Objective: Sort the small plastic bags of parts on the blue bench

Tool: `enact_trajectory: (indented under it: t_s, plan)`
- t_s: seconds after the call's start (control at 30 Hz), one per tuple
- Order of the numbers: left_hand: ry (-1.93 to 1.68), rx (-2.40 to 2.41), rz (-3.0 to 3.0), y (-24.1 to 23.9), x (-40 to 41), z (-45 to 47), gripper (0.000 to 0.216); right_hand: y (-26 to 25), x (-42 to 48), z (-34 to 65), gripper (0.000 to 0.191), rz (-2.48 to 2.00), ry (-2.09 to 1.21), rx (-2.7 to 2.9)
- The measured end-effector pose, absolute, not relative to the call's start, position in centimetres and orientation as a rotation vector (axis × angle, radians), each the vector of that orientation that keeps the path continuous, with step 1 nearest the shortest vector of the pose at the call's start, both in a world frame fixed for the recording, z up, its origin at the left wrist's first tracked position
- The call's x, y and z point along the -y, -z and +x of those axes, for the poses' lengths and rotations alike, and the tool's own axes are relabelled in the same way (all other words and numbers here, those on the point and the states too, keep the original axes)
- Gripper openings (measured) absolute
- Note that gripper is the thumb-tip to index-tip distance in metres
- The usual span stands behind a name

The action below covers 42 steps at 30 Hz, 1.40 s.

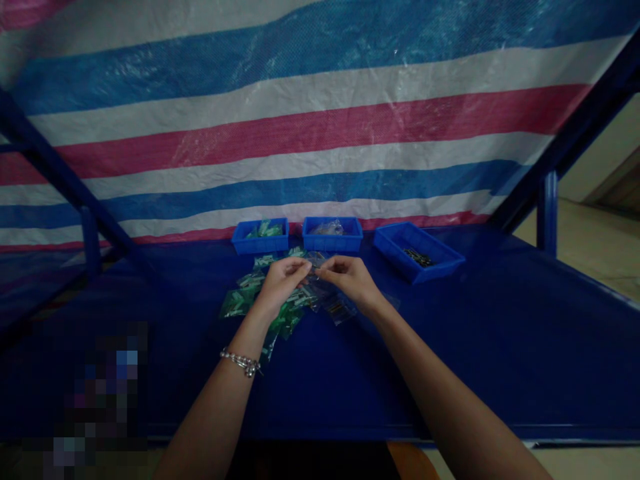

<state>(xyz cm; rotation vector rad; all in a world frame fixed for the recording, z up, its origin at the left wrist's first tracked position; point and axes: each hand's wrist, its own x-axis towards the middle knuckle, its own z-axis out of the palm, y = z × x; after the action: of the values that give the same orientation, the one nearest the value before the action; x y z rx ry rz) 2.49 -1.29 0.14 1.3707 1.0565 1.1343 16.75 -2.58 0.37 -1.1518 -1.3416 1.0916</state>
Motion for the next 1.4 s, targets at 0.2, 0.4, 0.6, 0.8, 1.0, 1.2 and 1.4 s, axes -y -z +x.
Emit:
enact_trajectory:
  t_s: [0.2,0.4,0.6,0.8,1.0,1.2,1.4]
  plan:
    - [-1.173,-1.069,1.438,0.13,0.97,2.39,0.012,-0.12,2.48,16.84,0.030,-1.121,-1.088,1.354]
    - [-1.181,-1.069,1.447,0.15,0.84,2.40,0.013,-0.17,2.59,16.79,0.031,-1.109,-1.087,1.376]
    - [-1.165,-1.089,1.471,-0.01,0.99,2.29,0.013,-0.12,2.51,16.77,0.030,-1.124,-1.114,1.349]
    - [-1.143,-1.115,1.460,-0.41,1.21,2.29,0.011,-0.06,2.51,16.80,0.028,-1.099,-1.141,1.348]
    - [-1.166,-1.095,1.482,-0.30,1.16,2.16,0.010,0.04,2.54,16.75,0.028,-1.065,-1.184,1.346]
    - [-1.164,-1.112,1.481,-0.46,1.23,2.19,0.010,0.37,2.30,16.86,0.028,-1.044,-1.195,1.355]
    - [-1.142,-1.138,1.510,-0.41,1.27,2.40,0.016,0.59,2.10,17.18,0.031,-1.082,-1.116,1.365]
